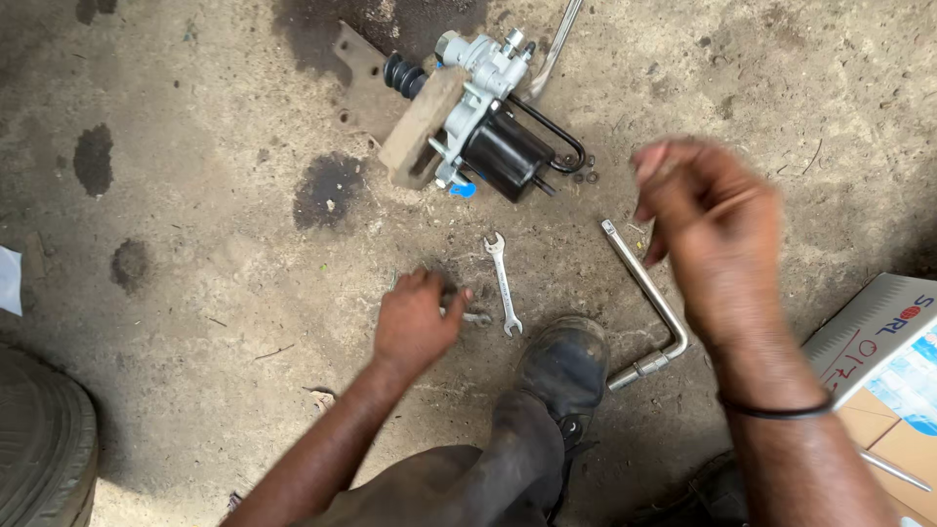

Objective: The person sits on the floor and uses two wrenches to tighten bolts on a mechanical device with a black cylindrical component and a metal shaft. They rotate the device to access different sides and continue adjusting fasteners throughout the clip.

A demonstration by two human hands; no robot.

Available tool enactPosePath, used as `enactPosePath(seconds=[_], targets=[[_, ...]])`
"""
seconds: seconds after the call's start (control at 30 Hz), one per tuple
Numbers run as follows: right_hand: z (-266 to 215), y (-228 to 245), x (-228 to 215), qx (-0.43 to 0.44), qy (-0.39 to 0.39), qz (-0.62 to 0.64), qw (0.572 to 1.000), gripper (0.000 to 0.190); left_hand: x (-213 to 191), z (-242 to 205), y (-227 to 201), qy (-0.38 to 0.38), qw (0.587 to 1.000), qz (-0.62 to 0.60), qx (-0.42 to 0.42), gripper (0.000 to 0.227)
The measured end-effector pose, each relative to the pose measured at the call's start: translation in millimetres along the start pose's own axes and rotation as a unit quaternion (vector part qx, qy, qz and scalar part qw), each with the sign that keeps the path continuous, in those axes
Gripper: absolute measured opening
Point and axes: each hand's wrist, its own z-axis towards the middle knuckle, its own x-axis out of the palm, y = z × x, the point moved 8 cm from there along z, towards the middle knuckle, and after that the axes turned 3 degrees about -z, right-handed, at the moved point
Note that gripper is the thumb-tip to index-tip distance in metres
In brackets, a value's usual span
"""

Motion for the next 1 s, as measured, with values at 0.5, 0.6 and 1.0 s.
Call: enactPosePath(seconds=[0.5,0.6,1.0], targets=[[-15.7,-123.9,71.4,0.081,0.136,-0.254,0.954,0.027,-157.3,109.9,-34.4,-0.348,0.928,-0.041,0.128,0.038],[-3.3,-94.4,76.6,0.011,0.084,-0.26,0.962,0.033,-146.1,139.7,-28.6,-0.324,0.94,-0.061,0.087,0.048],[76.4,-0.3,153.3,-0.267,0.069,-0.502,0.82,0.104,-129.2,160.1,-11.9,-0.25,0.955,-0.159,0.016,0.069]])
